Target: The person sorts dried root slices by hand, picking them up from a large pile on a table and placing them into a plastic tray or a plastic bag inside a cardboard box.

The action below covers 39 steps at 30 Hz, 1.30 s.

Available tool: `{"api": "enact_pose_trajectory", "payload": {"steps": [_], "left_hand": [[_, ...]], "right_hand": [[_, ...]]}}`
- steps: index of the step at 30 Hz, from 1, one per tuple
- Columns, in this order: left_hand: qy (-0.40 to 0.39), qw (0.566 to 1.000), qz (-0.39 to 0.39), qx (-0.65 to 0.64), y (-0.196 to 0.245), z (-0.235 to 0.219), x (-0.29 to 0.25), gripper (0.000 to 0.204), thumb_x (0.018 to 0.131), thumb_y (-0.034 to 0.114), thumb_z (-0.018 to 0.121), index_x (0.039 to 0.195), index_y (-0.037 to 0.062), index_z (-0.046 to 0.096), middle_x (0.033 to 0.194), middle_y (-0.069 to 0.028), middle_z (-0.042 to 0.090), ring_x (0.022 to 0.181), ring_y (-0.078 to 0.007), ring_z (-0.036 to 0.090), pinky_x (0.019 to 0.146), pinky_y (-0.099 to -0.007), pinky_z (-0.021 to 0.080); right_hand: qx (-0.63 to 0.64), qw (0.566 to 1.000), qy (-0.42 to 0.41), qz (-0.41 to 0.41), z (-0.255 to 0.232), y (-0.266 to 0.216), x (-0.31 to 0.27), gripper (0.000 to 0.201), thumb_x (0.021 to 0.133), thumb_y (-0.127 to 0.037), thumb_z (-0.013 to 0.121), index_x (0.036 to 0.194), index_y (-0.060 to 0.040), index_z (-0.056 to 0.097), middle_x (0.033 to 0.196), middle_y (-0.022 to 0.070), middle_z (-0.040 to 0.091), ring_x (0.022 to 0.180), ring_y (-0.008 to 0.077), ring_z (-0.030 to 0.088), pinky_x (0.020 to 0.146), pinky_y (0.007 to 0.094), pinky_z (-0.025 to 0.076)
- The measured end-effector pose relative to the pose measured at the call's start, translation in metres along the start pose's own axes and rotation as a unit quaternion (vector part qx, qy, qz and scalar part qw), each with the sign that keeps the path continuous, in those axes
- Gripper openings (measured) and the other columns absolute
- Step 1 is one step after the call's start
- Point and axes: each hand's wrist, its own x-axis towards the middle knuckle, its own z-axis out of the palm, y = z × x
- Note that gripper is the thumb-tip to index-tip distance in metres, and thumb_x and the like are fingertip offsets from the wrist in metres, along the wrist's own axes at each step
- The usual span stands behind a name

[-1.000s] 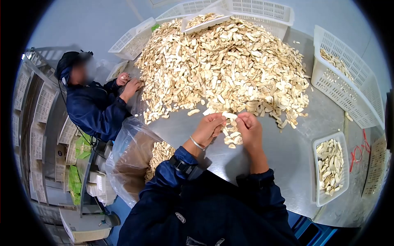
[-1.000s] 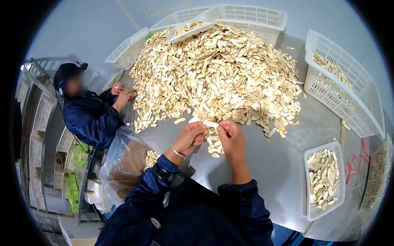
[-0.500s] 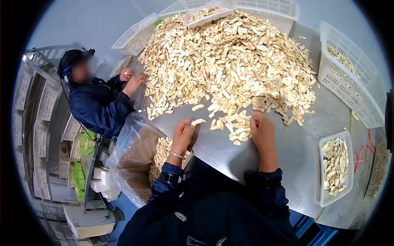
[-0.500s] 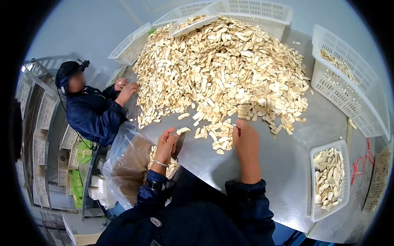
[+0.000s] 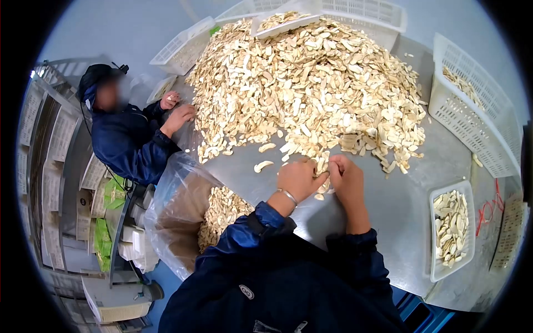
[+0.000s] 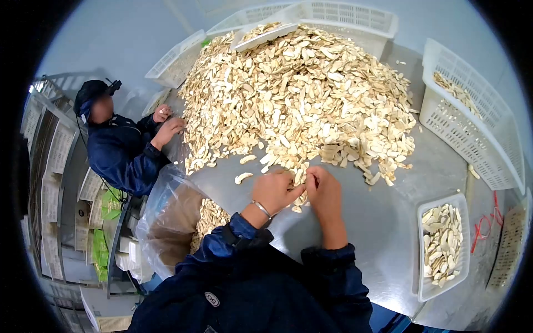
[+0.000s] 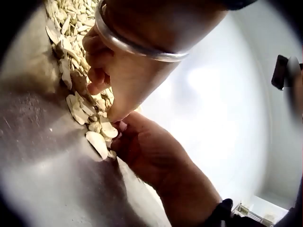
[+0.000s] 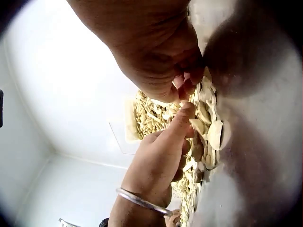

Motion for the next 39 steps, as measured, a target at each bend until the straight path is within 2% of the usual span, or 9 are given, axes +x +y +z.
{"api": "enact_pose_trajectory", "payload": {"steps": [5, 8, 12, 16, 22, 27, 29, 32, 39], "left_hand": [[0.070, 0.997, 0.015, -0.006, -0.014, 0.019, 0.001, 0.034, 0.088, 0.039, 0.069, 0.074, 0.0079, 0.071, 0.065, -0.0079, 0.066, 0.057, -0.0280, 0.066, 0.052, -0.0410, 0.050], [-0.002, 0.977, -0.074, -0.202, -0.023, 0.002, -0.003, 0.032, 0.088, 0.037, 0.069, 0.072, 0.0085, 0.069, 0.063, -0.0111, 0.065, 0.057, -0.0335, 0.061, 0.054, -0.0431, 0.050], [-0.094, 0.892, -0.147, -0.418, -0.044, -0.008, -0.005, 0.034, 0.097, 0.027, 0.070, 0.069, 0.0076, 0.065, 0.058, 0.0040, 0.056, 0.043, -0.0049, 0.047, 0.039, -0.0241, 0.035], [-0.104, 0.821, -0.153, -0.541, -0.060, 0.003, -0.002, 0.033, 0.099, 0.028, 0.068, 0.074, 0.0066, 0.068, 0.061, 0.0054, 0.057, 0.049, -0.0021, 0.041, 0.044, -0.0210, 0.029], [-0.300, 0.831, -0.083, -0.461, -0.064, -0.061, 0.025, 0.034, 0.099, 0.032, 0.068, 0.080, 0.0060, 0.075, 0.059, 0.0063, 0.056, 0.052, -0.0020, 0.040, 0.046, -0.0206, 0.027], [-0.066, 0.928, -0.044, -0.365, -0.052, -0.157, 0.116, 0.028, 0.098, 0.029, 0.061, 0.079, 0.0122, 0.073, 0.063, 0.0041, 0.059, 0.048, -0.0035, 0.035, 0.044, -0.0224, 0.028], [0.054, 0.806, -0.031, -0.589, -0.034, -0.196, 0.145, 0.022, 0.101, 0.028, 0.058, 0.092, 0.0070, 0.060, 0.078, -0.0009, 0.061, 0.046, -0.0039, 0.029, 0.042, -0.0217, 0.025], [0.042, 0.774, -0.046, -0.630, -0.034, -0.194, 0.159, 0.026, 0.102, 0.030, 0.058, 0.108, 0.0053, 0.056, 0.088, -0.0031, 0.064, 0.048, -0.0036, 0.034, 0.043, -0.0218, 0.033], [-0.160, 0.700, -0.137, -0.682, 0.007, -0.051, 0.071, 0.043, 0.110, 0.037, 0.039, 0.133, 0.0037, 0.054, 0.112, -0.0053, 0.069, 0.086, -0.0112, 0.061, 0.077, -0.0265, 0.051]], "right_hand": [[0.010, 0.999, -0.005, 0.034, -0.007, -0.004, 0.001, 0.012, 0.092, -0.010, 0.064, 0.100, -0.0023, 0.070, 0.077, 0.0134, 0.068, 0.066, 0.0220, 0.066, 0.064, 0.0325, 0.052], [0.045, 0.999, 0.002, 0.027, -0.004, -0.003, 0.001, 0.012, 0.093, -0.010, 0.063, 0.099, -0.0018, 0.069, 0.075, 0.0116, 0.068, 0.065, 0.0196, 0.065, 0.064, 0.0310, 0.051], [0.101, 0.994, -0.017, 0.039, -0.002, -0.004, 0.002, 0.012, 0.093, -0.010, 0.063, 0.099, -0.0005, 0.068, 0.074, 0.0086, 0.067, 0.065, 0.0142, 0.062, 0.064, 0.0288, 0.050], [0.105, 0.992, -0.021, 0.064, -0.005, -0.010, 0.001, 0.013, 0.094, -0.010, 0.063, 0.100, 0.0008, 0.068, 0.072, 0.0068, 0.065, 0.064, 0.0108, 0.059, 0.062, 0.0275, 0.048], [0.100, 0.992, -0.021, 0.074, -0.009, -0.016, 0.003, 0.015, 0.094, -0.011, 0.064, 0.100, 0.0014, 0.069, 0.070, 0.0054, 0.064, 0.062, 0.0075, 0.056, 0.058, 0.0266, 0.045], [0.101, 0.993, -0.013, 0.064, -0.004, -0.008, 0.002, 0.015, 0.094, -0.011, 0.064, 0.100, 0.0016, 0.070, 0.069, 0.0024, 0.064, 0.061, 0.0064, 0.056, 0.057, 0.0253, 0.045], [0.093, 0.993, 0.005, 0.065, -0.004, -0.014, 0.001, 0.015, 0.093, -0.011, 0.065, 0.099, 0.0017, 0.070, 0.069, 0.0015, 0.064, 0.061, 0.0065, 0.056, 0.058, 0.0245, 0.045], [0.125, 0.989, -0.007, 0.083, -0.006, -0.015, 0.003, 0.016, 0.095, -0.013, 0.064, 0.100, 0.0013, 0.070, 0.072, 0.0015, 0.066, 0.065, 0.0082, 0.060, 0.060, 0.0251, 0.049], [0.537, 0.760, -0.110, 0.350, -0.010, -0.022, 0.006, 0.048, 0.105, -0.044, 0.050, 0.135, -0.0067, 0.051, 0.118, 0.0116, 0.066, 0.096, 0.0235, 0.067, 0.077, 0.0348, 0.054]]}}
